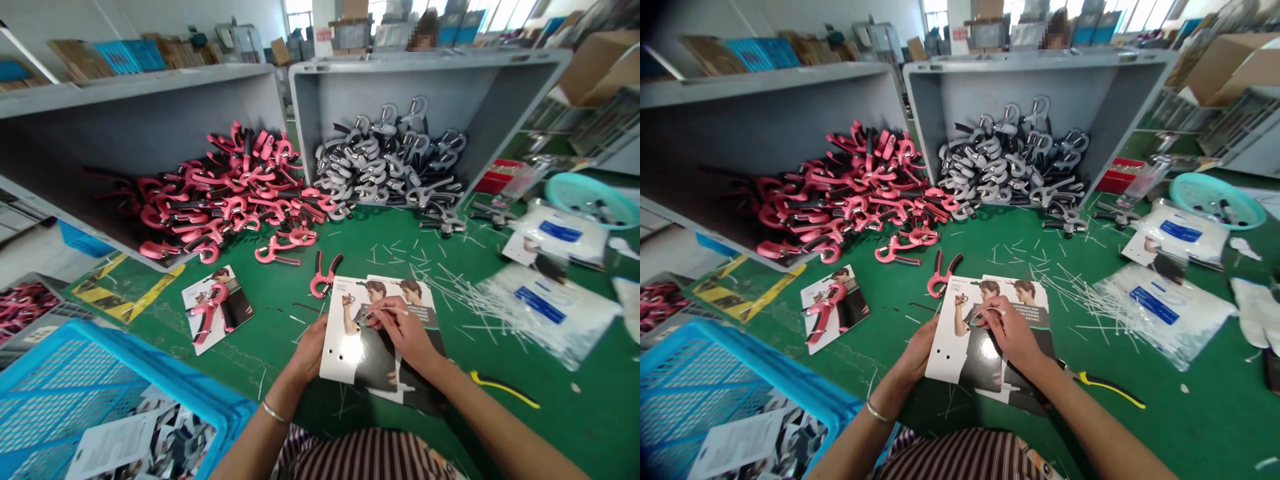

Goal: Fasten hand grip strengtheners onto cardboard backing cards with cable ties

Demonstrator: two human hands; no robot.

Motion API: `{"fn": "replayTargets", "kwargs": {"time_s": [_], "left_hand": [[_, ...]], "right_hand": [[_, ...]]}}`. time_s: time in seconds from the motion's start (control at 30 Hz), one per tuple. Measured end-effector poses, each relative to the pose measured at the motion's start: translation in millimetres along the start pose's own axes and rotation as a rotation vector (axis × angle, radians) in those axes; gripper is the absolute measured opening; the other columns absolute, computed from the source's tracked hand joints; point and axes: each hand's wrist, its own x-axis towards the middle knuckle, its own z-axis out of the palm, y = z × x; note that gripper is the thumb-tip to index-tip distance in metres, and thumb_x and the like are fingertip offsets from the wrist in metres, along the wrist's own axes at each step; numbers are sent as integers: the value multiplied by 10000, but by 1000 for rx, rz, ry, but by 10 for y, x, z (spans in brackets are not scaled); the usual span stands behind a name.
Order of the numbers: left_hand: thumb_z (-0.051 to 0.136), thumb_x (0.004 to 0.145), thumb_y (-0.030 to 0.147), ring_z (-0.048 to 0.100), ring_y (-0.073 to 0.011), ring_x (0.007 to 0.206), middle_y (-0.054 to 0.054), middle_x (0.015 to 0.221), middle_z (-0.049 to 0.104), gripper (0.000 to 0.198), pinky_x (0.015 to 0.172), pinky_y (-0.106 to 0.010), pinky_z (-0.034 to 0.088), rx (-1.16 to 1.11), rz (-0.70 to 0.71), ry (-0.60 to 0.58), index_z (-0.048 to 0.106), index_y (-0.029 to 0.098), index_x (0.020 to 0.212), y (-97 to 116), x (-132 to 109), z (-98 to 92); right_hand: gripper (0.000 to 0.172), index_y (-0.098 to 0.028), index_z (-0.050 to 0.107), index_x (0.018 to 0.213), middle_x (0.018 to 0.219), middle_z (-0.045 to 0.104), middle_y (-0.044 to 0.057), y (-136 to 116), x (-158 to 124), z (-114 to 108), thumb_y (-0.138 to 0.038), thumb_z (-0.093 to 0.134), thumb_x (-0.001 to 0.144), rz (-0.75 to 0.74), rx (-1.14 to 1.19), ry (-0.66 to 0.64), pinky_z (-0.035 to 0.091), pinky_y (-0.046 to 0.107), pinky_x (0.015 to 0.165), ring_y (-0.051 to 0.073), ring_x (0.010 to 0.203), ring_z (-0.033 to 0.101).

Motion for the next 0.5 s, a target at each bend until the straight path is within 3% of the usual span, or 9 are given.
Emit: {"fn": "replayTargets", "kwargs": {"time_s": [0.17,0.27,0.37,0.5], "left_hand": [[858,621,348,687,-219,739,-91,877,754,497,718,-333,544,108,-5,-108,717,130,1044,-46,45,44],[835,637,301,687,-260,851,-91,912,753,387,828,-384,540,294,81,-152,742,133,973,-78,41,41],[769,692,260,675,-267,876,-73,921,750,285,840,-389,534,485,170,-138,740,153,955,-54,18,99],[697,741,215,661,-248,866,-52,928,737,224,807,-343,522,701,338,-133,721,175,960,194,-59,353]], "right_hand": [[170,-237,608,977,965,679,69,-56,10,-31,-339,471,987,-84,-218,-110,464,382,857,230,910,633],[160,-238,604,980,974,675,59,-82,-28,-99,-312,464,994,-70,-137,-149,460,359,864,215,929,624],[150,-241,613,980,992,676,53,-106,-101,-201,-310,481,989,-50,-66,-162,452,355,893,212,959,619],[135,-240,618,960,1032,674,46,-94,-189,-334,-341,528,967,-4,114,-113,431,363,954,213,1018,611]]}}
